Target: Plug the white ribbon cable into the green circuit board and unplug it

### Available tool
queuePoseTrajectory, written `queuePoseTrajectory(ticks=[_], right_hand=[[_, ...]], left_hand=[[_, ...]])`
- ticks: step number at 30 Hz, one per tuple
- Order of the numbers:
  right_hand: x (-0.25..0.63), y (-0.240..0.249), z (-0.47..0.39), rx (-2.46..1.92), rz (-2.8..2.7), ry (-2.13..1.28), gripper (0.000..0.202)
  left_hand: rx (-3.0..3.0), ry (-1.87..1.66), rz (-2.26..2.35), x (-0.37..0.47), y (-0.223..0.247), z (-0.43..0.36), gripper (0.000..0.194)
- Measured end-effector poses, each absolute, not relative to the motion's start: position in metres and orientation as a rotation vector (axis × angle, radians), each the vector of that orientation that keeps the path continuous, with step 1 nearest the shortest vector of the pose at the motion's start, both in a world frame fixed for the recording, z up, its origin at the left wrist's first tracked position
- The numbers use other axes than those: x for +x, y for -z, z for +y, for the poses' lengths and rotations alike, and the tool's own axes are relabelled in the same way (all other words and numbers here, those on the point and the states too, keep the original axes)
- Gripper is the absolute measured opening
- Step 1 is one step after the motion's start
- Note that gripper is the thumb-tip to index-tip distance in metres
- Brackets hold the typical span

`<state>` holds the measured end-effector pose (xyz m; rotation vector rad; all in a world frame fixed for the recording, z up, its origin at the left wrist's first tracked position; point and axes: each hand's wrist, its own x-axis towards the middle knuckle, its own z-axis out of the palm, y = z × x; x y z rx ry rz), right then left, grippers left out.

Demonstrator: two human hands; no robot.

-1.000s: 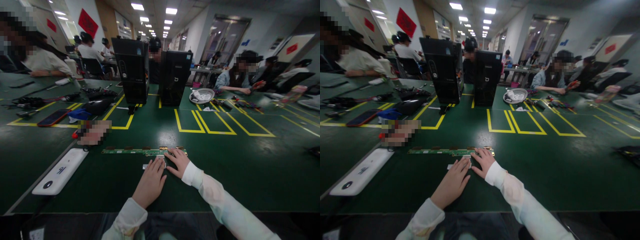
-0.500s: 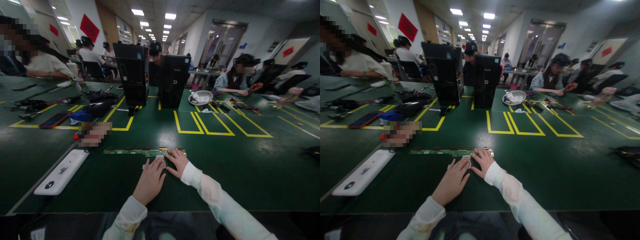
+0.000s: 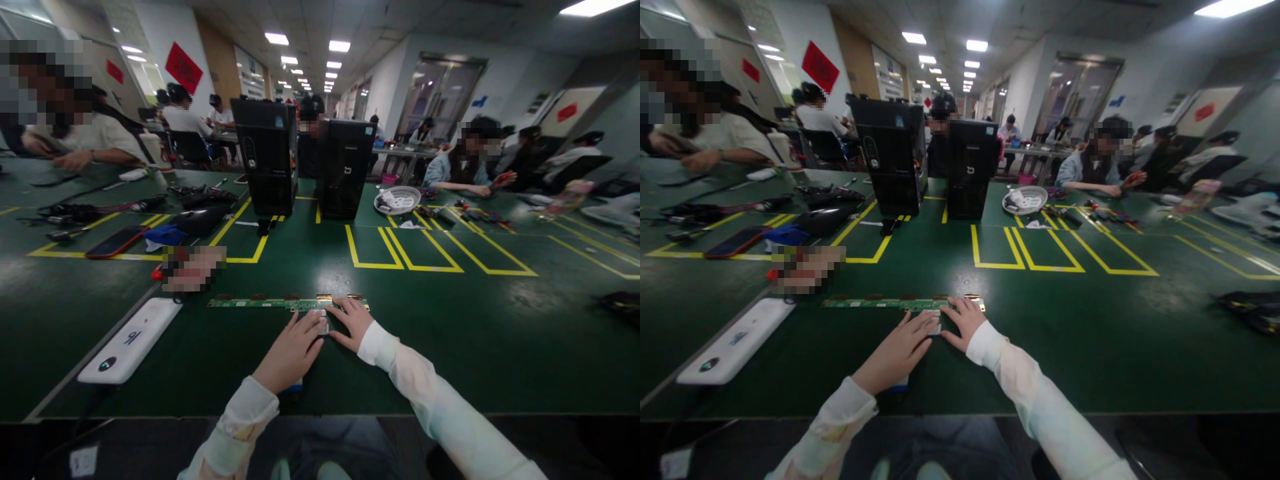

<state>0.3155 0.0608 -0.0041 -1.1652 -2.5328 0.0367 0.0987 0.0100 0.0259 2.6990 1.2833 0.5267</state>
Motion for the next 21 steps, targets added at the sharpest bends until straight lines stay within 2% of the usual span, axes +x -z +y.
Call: queuePoseTrajectory(ticks=[12, 17, 21], right_hand=[[0.318, 0.010, 0.063, -1.117, -2.485, -0.048, 0.055], [0.315, 0.005, 0.062, -0.979, -2.480, -0.032, 0.042], [0.309, -0.003, 0.057, -0.895, -2.564, -0.094, 0.042]], left_hand=[[2.455, -0.789, 1.779, 0.023, -0.014, -0.004, 0.037], [2.488, -0.744, 1.795, 0.019, -0.007, -0.006, 0.036], [2.516, -0.718, 1.784, 0.022, -0.006, -0.004, 0.036]])
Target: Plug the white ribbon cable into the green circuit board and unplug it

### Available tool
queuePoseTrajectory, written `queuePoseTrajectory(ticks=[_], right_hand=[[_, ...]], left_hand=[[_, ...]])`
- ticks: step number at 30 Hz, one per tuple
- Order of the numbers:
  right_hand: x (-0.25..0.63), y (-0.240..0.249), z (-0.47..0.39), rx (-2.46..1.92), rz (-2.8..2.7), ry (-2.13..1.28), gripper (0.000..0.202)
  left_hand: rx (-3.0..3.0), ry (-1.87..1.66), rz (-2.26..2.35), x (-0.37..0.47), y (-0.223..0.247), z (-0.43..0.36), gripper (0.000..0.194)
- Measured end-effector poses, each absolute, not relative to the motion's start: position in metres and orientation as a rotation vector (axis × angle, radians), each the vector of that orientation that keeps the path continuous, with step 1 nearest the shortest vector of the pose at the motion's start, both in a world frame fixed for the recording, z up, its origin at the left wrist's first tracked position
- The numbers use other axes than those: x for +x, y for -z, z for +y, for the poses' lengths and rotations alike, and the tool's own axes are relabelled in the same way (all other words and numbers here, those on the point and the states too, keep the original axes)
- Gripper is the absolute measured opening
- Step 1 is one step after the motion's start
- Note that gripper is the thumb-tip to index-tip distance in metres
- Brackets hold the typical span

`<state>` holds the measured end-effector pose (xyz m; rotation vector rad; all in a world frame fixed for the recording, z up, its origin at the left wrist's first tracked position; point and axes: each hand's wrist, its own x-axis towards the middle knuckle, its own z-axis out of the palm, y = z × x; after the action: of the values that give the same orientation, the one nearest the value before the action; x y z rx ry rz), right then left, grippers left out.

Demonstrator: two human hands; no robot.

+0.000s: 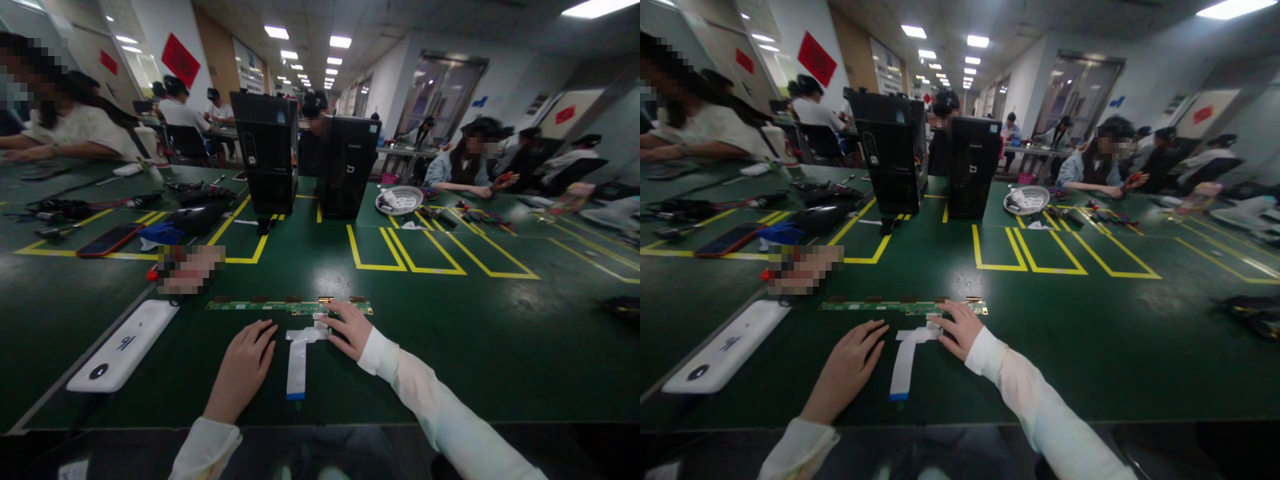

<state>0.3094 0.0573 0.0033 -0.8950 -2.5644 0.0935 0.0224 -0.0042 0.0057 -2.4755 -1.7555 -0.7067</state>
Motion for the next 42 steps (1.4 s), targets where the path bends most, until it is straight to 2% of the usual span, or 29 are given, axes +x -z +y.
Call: queuePoseTrajectory(ticks=[23, 32, 37, 42], right_hand=[[0.331, -0.011, 0.045, -0.972, -2.708, -0.151, 0.055], [0.330, -0.003, 0.043, -1.029, -2.703, -0.125, 0.052], [0.367, -0.003, 0.035, -0.983, -2.686, -0.084, 0.049], [0.444, -0.001, 0.023, -1.091, -2.628, 0.005, 0.050]], left_hand=[[-2.475, 0.714, -1.779, 0.022, -0.005, -0.005, 0.036], [-2.469, 0.750, -1.780, 0.022, -0.004, -0.005, 0.035], [-2.461, 0.776, -1.769, 0.023, -0.004, -0.005, 0.033], [-2.474, 0.741, -1.775, 0.022, -0.005, -0.005, 0.035]])
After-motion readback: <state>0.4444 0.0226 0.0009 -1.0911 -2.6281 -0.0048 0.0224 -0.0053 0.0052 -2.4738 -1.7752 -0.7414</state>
